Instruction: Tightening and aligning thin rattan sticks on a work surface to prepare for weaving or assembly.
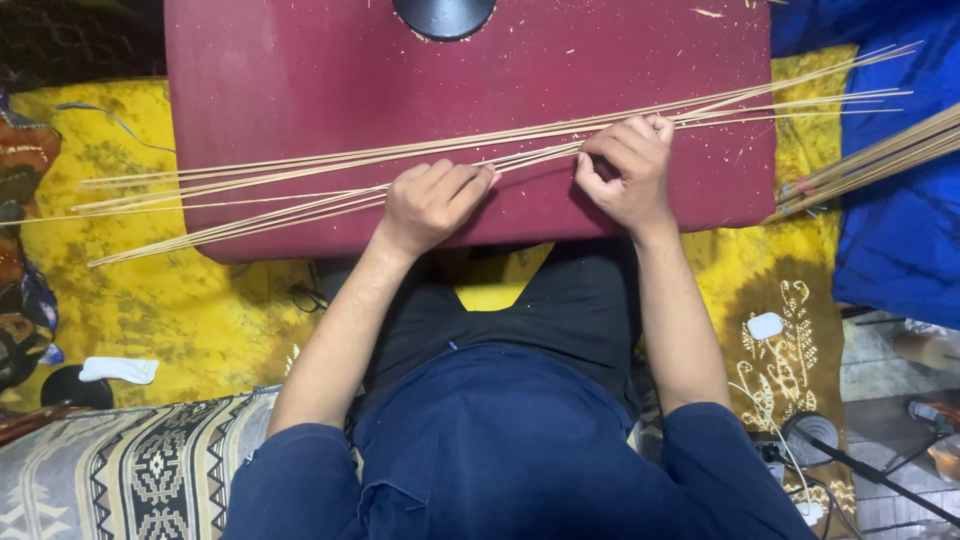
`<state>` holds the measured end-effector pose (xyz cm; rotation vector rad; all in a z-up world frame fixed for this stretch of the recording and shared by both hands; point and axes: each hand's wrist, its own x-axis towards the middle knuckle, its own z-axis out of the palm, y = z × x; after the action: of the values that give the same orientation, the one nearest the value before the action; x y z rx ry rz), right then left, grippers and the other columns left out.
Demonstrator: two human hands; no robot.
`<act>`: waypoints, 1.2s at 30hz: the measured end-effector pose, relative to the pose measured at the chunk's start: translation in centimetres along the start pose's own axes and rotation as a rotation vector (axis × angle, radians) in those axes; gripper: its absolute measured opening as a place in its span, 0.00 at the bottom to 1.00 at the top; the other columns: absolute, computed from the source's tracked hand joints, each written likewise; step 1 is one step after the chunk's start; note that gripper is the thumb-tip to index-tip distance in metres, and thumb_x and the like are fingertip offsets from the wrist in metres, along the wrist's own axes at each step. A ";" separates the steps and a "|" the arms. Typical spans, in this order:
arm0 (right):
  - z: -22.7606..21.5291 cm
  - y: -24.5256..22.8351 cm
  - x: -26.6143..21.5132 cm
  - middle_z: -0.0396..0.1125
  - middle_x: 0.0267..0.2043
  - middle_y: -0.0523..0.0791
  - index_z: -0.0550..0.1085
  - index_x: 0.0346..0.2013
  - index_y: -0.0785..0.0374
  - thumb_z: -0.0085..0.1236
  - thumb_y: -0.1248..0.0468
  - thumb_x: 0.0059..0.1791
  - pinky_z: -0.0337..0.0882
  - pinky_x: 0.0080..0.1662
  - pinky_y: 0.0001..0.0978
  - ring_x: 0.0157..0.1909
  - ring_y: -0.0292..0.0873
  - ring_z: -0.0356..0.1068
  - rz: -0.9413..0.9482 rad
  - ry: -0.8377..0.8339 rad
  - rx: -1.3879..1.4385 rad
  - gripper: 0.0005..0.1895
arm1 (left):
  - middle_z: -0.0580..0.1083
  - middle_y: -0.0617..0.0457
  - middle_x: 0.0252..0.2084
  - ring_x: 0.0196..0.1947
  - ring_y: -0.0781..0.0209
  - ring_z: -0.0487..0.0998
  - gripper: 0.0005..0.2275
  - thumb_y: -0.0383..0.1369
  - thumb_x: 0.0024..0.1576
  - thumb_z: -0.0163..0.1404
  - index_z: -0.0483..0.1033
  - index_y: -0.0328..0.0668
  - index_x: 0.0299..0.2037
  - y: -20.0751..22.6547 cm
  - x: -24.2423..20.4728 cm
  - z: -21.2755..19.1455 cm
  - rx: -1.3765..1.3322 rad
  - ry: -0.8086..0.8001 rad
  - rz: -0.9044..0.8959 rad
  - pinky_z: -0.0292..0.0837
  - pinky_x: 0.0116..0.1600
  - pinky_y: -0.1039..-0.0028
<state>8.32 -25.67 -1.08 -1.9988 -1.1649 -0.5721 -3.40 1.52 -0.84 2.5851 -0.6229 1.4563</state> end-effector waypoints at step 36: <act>0.1 0.4 -0.3 0.73 0.33 0.45 0.82 0.35 0.58 0.65 0.69 0.49 0.59 0.48 0.46 0.33 0.53 0.69 -0.053 0.067 -0.022 0.02 | 0.70 0.58 0.31 0.26 0.62 0.71 0.05 0.35 0.64 0.50 0.79 0.48 0.40 -0.5 -0.8 1.9 0.024 -0.074 -0.030 0.65 0.31 0.75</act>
<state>8.49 -25.84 -1.50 -1.9569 -1.1785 -0.6767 -2.09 1.67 -2.51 2.6657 -0.5753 1.3729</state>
